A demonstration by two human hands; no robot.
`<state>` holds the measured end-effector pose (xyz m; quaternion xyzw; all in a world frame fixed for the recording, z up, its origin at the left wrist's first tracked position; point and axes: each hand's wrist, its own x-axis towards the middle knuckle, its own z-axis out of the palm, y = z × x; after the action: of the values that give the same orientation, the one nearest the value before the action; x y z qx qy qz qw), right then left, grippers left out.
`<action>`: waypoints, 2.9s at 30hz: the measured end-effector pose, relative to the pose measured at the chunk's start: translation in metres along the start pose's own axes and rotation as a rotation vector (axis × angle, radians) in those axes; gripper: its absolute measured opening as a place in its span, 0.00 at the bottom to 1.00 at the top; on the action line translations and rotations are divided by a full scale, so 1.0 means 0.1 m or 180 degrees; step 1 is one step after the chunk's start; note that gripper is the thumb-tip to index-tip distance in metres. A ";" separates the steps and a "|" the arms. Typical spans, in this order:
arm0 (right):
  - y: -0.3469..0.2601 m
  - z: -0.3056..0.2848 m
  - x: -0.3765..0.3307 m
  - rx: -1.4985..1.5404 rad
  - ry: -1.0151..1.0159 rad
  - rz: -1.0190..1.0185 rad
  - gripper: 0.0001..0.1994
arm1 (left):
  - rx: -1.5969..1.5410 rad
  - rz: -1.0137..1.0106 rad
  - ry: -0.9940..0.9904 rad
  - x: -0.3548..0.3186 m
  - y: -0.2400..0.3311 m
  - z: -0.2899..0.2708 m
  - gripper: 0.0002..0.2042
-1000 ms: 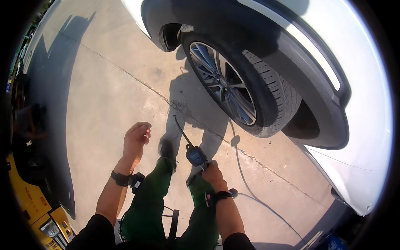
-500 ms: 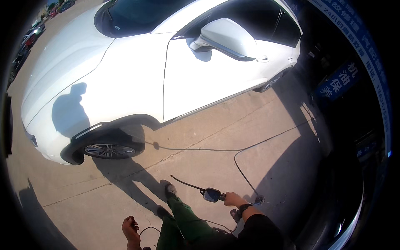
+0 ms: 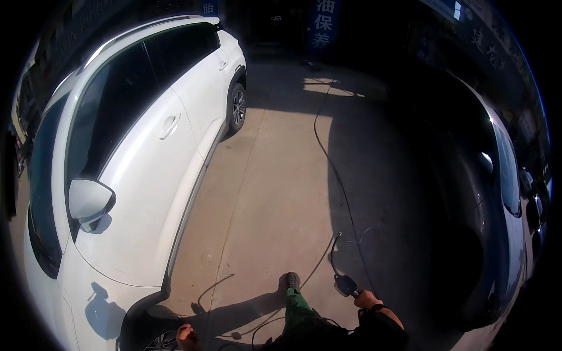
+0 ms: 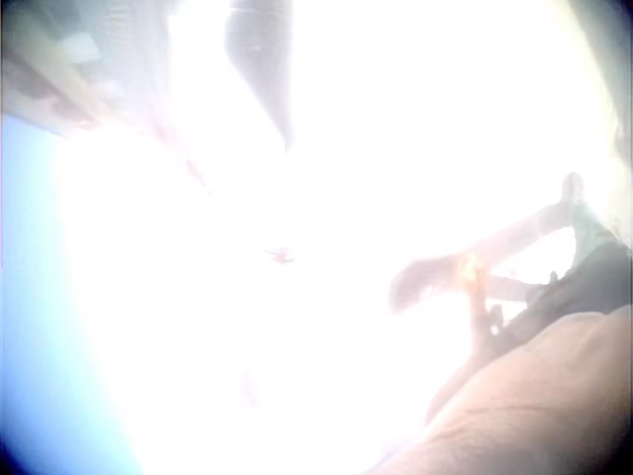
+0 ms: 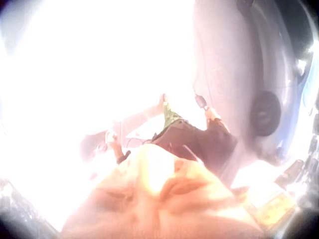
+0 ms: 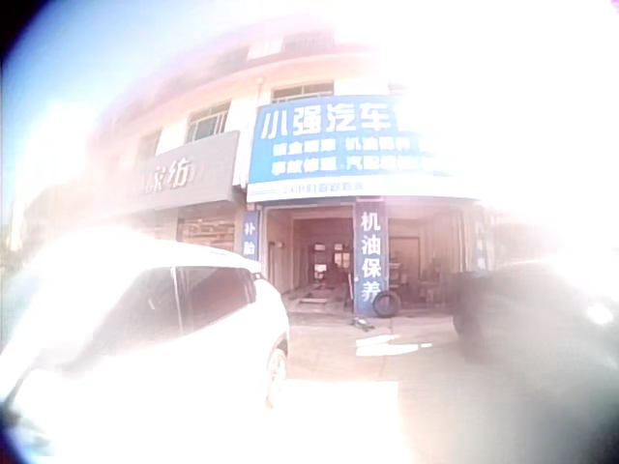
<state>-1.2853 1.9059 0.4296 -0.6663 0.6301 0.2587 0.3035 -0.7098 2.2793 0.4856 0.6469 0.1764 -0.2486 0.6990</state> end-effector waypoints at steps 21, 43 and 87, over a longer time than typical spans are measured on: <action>-0.57 -1.69 1.52 0.2221 0.0026 0.1767 0.17 | 0.0759 0.0195 -0.1925 1.14 1.42 6.27 0.06; -2.17 -4.07 5.29 0.1159 -0.0093 -0.0269 0.14 | 0.1183 0.0288 -0.2632 3.40 2.48 11.80 0.06; -5.58 -15.32 13.51 0.2005 0.1729 -0.0275 0.13 | 0.1655 0.1026 -0.2707 5.79 4.99 22.28 0.04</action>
<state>-0.6898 -0.1227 0.5356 -0.6107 0.7070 -0.1448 0.3259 -0.1177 0.0196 0.7888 0.6598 -0.2923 -0.4142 0.5546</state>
